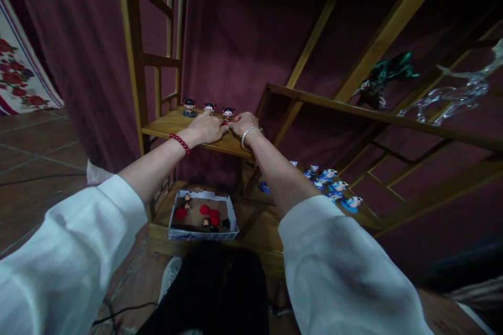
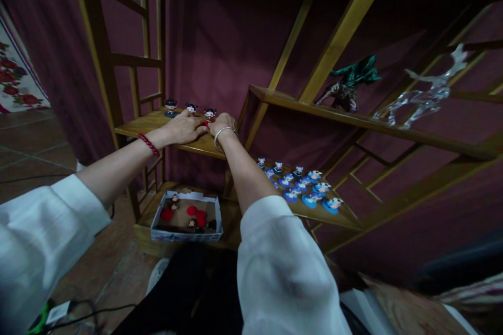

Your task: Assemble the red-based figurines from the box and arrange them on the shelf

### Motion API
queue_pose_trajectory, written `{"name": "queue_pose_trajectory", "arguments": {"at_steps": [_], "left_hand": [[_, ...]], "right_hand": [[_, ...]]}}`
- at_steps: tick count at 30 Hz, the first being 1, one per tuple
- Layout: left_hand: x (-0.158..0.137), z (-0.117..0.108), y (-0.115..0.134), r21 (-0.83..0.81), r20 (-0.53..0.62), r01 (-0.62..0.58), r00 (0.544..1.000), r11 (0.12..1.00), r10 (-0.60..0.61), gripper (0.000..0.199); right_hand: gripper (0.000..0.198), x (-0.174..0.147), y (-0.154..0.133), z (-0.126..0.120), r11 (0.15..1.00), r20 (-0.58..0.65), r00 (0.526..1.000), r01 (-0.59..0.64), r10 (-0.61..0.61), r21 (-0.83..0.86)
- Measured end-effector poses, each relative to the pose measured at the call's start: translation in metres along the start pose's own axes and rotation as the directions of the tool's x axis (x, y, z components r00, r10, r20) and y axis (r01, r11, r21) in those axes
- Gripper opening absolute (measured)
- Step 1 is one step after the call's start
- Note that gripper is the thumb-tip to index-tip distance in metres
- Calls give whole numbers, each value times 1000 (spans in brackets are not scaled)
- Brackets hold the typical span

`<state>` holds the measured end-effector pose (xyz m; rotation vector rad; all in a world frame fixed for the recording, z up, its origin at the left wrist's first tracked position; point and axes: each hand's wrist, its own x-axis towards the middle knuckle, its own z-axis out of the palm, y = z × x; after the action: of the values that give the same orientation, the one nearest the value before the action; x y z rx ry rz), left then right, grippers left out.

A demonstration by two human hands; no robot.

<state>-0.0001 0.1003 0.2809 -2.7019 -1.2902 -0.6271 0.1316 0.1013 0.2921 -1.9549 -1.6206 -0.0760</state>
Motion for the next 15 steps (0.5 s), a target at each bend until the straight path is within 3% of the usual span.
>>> {"name": "queue_pose_trajectory", "arguments": {"at_steps": [4,8,15], "left_hand": [[-8,-1,3,-39,-178,-11,984,999,4,36],[-22,1,9,-44,-362,21,932,999,-35,32],[-52,17,26,-134,-626,-159,779,978,41,27]], "right_hand": [[19,-8,3,-6,999,-2,1000,21,-21,30],[19,-23,5,-13,995,-28,998,66,-64,70],[23,-69,8,-16,901,-148,946,320,-288,291]]}}
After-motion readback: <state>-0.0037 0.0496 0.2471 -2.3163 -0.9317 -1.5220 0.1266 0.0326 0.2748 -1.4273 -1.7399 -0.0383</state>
